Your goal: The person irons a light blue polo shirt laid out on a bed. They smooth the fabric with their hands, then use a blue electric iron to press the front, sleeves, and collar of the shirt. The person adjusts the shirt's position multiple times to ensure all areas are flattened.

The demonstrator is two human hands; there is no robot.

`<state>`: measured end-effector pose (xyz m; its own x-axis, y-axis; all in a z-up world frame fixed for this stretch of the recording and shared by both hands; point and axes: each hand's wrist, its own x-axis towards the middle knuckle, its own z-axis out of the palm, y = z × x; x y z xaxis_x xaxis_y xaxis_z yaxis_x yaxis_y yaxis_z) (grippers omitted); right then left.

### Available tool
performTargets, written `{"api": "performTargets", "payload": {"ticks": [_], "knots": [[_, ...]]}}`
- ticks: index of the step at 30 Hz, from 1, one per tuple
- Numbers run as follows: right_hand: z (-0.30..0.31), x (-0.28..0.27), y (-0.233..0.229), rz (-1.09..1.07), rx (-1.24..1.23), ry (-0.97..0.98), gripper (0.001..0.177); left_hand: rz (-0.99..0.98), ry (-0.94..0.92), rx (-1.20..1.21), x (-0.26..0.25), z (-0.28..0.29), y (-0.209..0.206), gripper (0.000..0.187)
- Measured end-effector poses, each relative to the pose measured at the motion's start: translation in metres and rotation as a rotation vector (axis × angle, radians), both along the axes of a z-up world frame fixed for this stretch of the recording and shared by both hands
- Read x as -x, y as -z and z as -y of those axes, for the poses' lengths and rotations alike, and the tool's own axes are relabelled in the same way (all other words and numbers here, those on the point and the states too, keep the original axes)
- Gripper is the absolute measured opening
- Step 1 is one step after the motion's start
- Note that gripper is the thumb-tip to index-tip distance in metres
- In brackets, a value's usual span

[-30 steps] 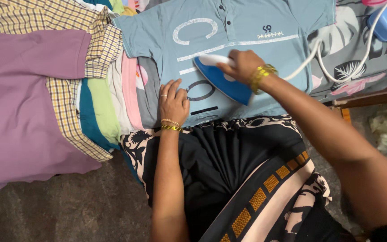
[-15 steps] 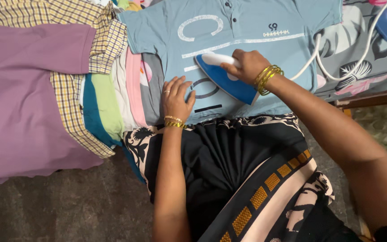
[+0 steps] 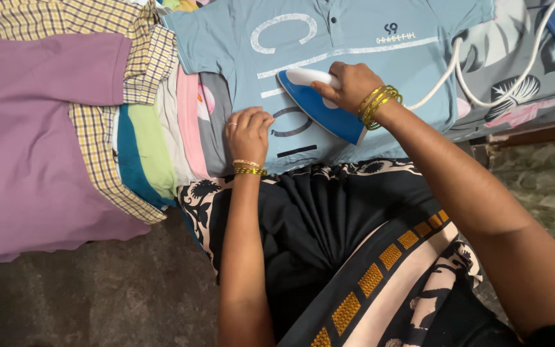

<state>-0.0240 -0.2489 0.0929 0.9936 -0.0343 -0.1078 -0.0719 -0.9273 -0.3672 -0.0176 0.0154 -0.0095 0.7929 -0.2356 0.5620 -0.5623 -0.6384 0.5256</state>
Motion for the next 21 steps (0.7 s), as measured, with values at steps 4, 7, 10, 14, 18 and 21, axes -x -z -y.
{"api": "performTargets", "payload": {"ticks": [4,7,10,14,18,21], "knots": [[0.0,-0.001,0.001,-0.008,-0.008,0.004,0.065,-0.042,-0.025,0.04,-0.004,-0.016,0.001,0.005],[0.002,0.0,0.003,0.025,0.002,-0.014,0.064,-0.077,-0.038,0.075,-0.001,-0.026,0.001,0.007],[0.002,-0.001,0.005,0.019,0.003,-0.011,0.063,-0.035,-0.021,-0.02,0.004,-0.02,-0.005,0.008],[0.003,-0.001,0.007,0.01,0.005,-0.007,0.063,0.058,0.013,-0.121,0.012,-0.007,-0.015,0.017],[0.002,0.0,0.009,0.045,0.017,-0.009,0.063,0.13,0.059,-0.171,0.007,-0.005,-0.019,0.01],[0.001,-0.001,0.006,0.031,0.007,0.003,0.063,0.169,0.074,-0.186,0.001,-0.006,-0.019,0.009]]}}
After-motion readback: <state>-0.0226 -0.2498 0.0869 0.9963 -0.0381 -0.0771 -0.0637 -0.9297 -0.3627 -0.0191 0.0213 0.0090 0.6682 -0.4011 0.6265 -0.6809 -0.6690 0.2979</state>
